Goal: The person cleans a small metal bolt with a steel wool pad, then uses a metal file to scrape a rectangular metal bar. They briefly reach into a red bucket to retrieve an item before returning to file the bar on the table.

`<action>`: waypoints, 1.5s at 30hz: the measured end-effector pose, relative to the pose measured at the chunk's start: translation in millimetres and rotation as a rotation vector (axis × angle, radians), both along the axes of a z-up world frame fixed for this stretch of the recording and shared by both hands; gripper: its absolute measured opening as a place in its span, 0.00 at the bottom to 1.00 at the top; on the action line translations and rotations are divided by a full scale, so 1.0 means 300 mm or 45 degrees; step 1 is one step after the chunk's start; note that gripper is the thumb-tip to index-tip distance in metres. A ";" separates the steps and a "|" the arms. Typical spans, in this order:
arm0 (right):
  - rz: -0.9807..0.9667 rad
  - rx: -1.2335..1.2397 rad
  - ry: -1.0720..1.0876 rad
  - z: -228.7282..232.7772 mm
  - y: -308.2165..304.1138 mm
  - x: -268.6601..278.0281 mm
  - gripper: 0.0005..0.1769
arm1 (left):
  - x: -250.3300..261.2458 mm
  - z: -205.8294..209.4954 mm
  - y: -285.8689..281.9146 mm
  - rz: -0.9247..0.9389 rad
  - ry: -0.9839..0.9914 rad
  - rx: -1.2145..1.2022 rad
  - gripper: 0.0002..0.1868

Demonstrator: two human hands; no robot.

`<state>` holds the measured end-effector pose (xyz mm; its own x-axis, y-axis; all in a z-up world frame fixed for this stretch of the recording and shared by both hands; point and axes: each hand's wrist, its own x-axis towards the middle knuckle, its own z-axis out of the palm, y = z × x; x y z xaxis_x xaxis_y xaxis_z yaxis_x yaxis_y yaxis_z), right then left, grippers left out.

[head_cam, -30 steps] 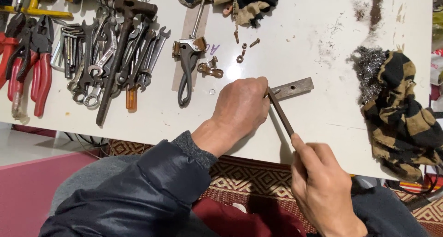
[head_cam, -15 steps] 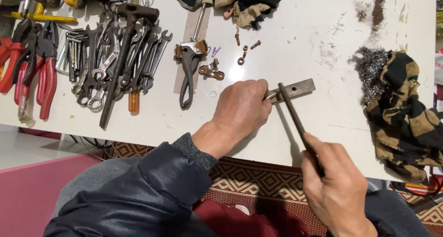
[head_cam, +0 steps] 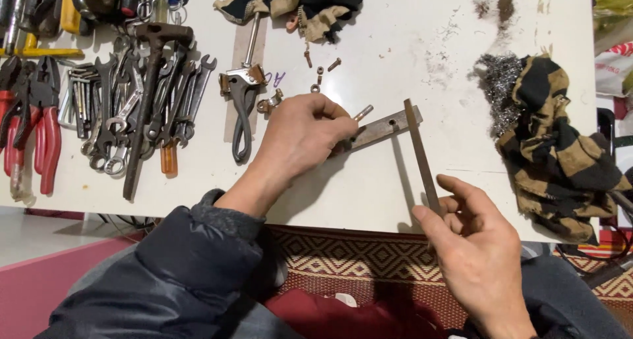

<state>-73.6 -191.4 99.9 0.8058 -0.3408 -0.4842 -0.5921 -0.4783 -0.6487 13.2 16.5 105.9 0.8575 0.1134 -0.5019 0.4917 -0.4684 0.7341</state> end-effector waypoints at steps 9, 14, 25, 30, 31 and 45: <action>-0.204 0.670 -0.001 -0.037 0.057 0.051 0.07 | -0.025 0.032 -0.019 0.251 0.224 -0.433 0.05; -0.180 0.914 -0.085 -0.049 0.095 0.088 0.11 | -0.028 0.032 -0.018 0.304 0.258 -0.610 0.05; -0.185 1.302 -0.223 -0.092 0.112 0.129 0.06 | -0.064 -0.042 -0.059 0.242 0.213 -0.938 0.08; -0.226 1.235 -0.289 -0.082 0.104 0.136 0.06 | -0.071 -0.057 -0.073 0.196 0.108 -0.988 0.17; -0.225 1.232 -0.299 -0.081 0.100 0.137 0.07 | -0.073 -0.054 -0.076 0.185 0.102 -1.006 0.18; 0.134 0.494 -0.510 -0.069 0.057 0.151 0.07 | -0.047 -0.031 -0.064 -0.068 -0.043 -0.703 0.23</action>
<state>-28.4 -174.4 79.3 0.9724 -0.1065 -0.2075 -0.2255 -0.2029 -0.9529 -0.9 -2.8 96.6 0.8713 -0.2027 -0.4469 0.4500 -0.0332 0.8924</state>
